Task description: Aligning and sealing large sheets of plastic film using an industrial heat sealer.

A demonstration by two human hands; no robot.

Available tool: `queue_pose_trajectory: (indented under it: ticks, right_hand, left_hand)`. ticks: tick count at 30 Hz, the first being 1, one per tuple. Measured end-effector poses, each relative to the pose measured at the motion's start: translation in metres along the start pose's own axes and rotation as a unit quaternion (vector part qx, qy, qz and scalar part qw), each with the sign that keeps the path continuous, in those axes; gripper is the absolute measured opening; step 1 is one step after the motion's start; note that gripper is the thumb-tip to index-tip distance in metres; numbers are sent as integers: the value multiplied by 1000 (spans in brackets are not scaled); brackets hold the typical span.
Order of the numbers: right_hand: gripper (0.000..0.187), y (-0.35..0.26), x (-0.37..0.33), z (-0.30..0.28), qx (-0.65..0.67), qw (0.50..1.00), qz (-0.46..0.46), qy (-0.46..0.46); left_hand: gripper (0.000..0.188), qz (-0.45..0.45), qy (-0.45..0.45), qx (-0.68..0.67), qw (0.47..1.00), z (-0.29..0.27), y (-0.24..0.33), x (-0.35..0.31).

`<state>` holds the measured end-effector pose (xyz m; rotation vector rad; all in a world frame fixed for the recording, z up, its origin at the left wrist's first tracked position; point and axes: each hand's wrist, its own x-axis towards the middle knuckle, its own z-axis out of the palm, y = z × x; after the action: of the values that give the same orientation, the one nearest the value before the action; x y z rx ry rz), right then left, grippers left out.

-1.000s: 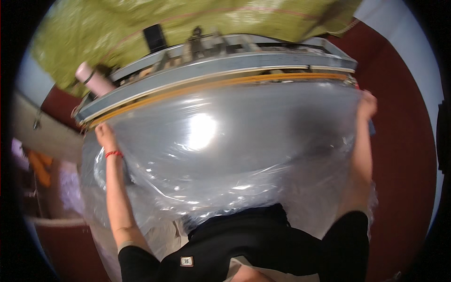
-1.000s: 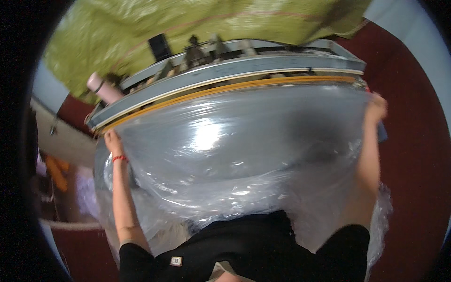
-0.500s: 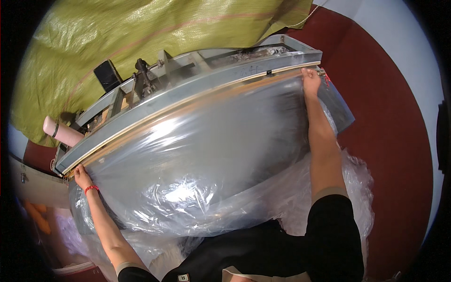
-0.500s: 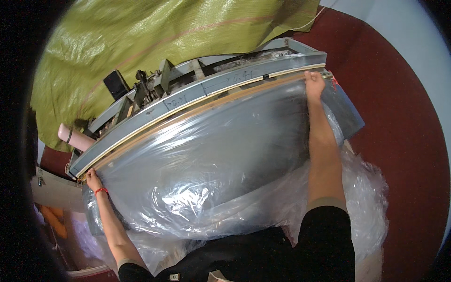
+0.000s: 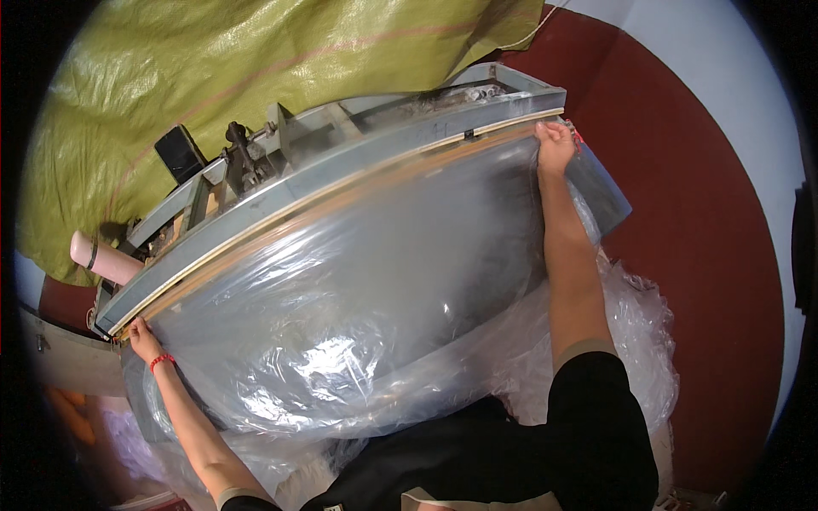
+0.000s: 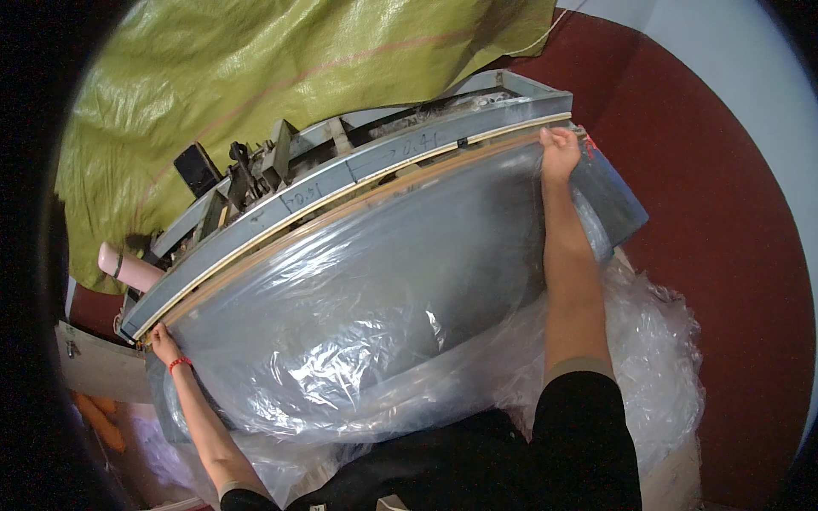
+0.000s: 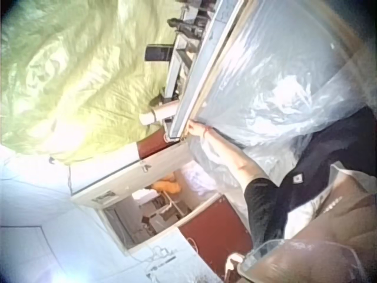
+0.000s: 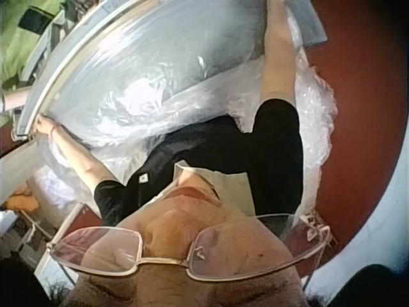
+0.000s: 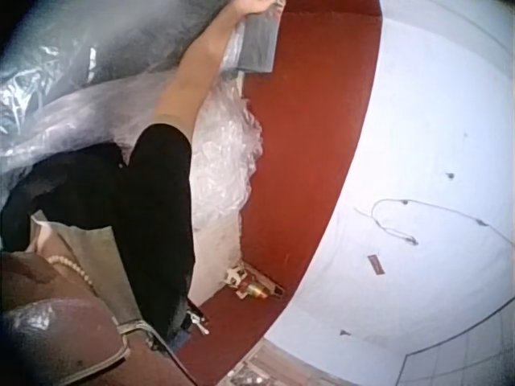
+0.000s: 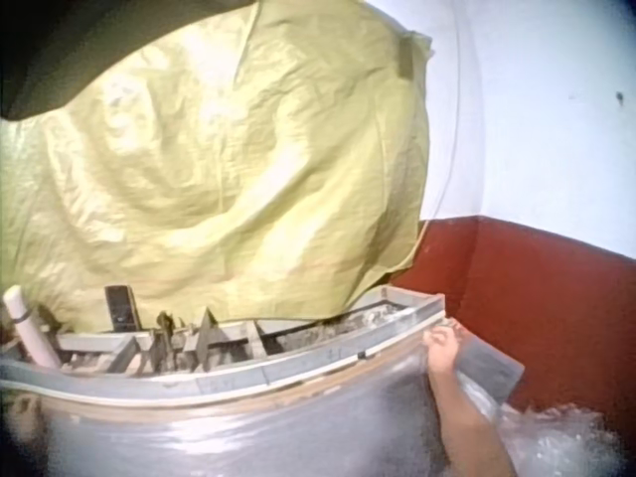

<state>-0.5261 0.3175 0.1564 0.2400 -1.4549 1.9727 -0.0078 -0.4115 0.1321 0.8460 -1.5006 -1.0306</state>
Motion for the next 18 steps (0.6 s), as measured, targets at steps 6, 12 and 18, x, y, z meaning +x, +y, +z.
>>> queue_pose_trajectory:
  ticks: [6,12,18]
  right_hand:
    - [25,14,4,3,-58,997,-52,8]
    - [27,28,9,3,-32,998,-53,33]
    - [22,28,13,-3,-188,974,-88,85]
  left_hand:
    - [19,18,1,-35,999,-2,-6,5]
    - [16,-14,-7,16,1000,-6,-6,7]
    - [16,35,10,5,999,-9,-4,6]
